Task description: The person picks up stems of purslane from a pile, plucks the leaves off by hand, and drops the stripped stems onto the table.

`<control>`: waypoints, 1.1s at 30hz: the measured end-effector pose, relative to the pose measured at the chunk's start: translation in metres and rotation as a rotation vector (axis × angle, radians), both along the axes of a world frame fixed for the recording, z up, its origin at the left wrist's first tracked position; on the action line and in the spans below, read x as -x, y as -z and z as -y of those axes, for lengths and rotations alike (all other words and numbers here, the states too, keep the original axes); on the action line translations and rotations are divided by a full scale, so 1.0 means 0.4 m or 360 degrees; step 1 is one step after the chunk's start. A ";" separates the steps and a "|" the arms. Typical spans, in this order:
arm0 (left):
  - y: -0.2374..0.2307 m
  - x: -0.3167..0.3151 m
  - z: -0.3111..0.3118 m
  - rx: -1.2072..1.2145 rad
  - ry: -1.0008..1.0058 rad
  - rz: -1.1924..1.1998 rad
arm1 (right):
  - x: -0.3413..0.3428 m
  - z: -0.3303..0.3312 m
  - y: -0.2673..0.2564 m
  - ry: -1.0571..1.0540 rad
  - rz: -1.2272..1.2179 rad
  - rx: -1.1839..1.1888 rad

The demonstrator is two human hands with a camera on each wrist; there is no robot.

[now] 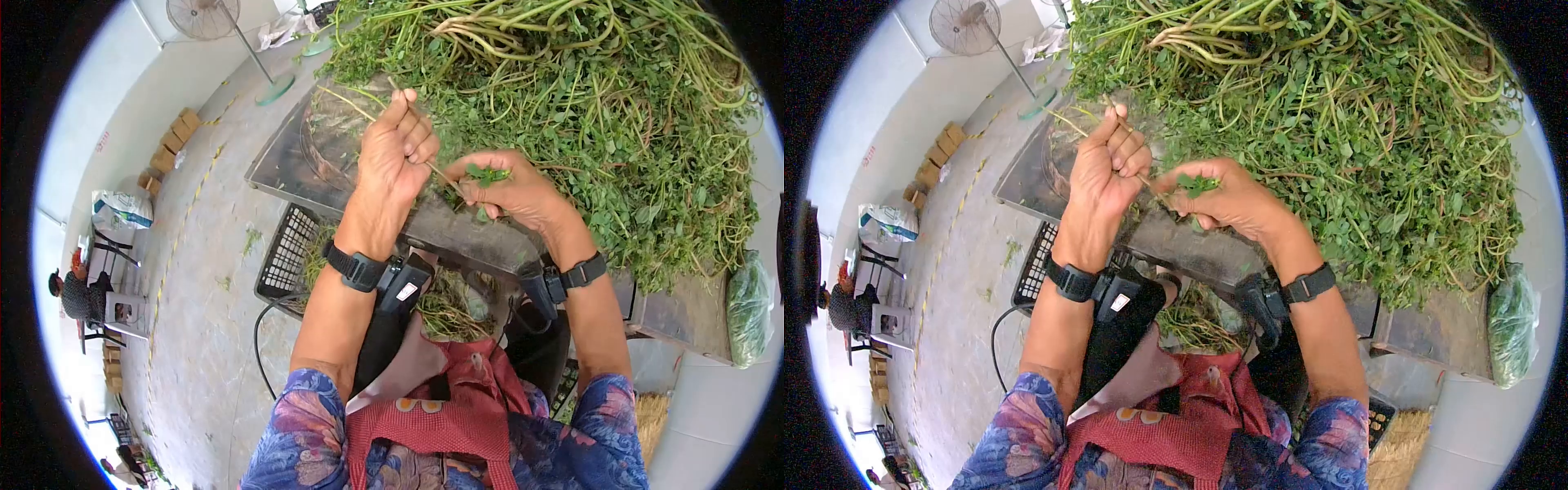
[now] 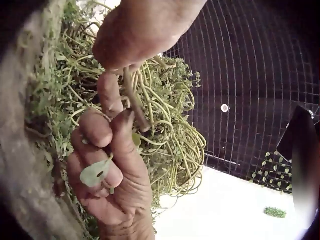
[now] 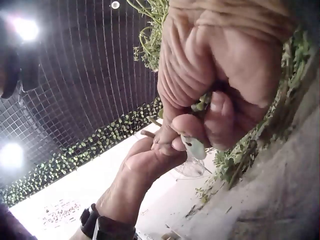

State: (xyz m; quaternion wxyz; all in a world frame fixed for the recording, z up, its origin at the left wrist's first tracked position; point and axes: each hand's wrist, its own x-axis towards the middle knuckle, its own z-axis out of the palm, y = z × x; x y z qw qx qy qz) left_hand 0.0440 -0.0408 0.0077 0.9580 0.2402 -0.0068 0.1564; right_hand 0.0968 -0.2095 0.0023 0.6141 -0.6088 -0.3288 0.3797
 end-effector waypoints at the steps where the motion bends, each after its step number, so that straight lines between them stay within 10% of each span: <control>1: -0.002 -0.002 0.002 0.0044 -0.0013 0.0017 | 0.000 0.001 -0.004 -0.0003 -0.0002 0.0002; 5: -0.031 0.019 -0.045 -0.0102 -0.0215 -0.0141 | -0.041 0.028 -0.005 0.0229 -0.0008 -0.0129; 13: 0.034 0.324 -0.277 -0.1991 -0.0739 -0.0701 | -0.128 0.131 -0.022 0.0612 -0.0670 -0.1195; 19: 0.200 0.504 -0.426 -0.2686 -0.0273 -0.1970 | -0.148 0.138 -0.016 0.0646 -0.0675 -0.1283; 21: 0.211 0.508 -0.421 -0.3953 -0.1320 -0.1320 | -0.154 0.138 -0.007 0.0612 -0.0666 -0.1330; 26: 0.024 0.269 -0.216 -0.3096 -0.0875 -0.0853 | -0.151 0.157 -0.017 0.0555 -0.0648 -0.1349; 33: -0.003 -0.031 0.078 -0.3399 -0.0494 -0.0348 | -0.159 0.177 -0.021 0.0712 -0.0739 -0.1328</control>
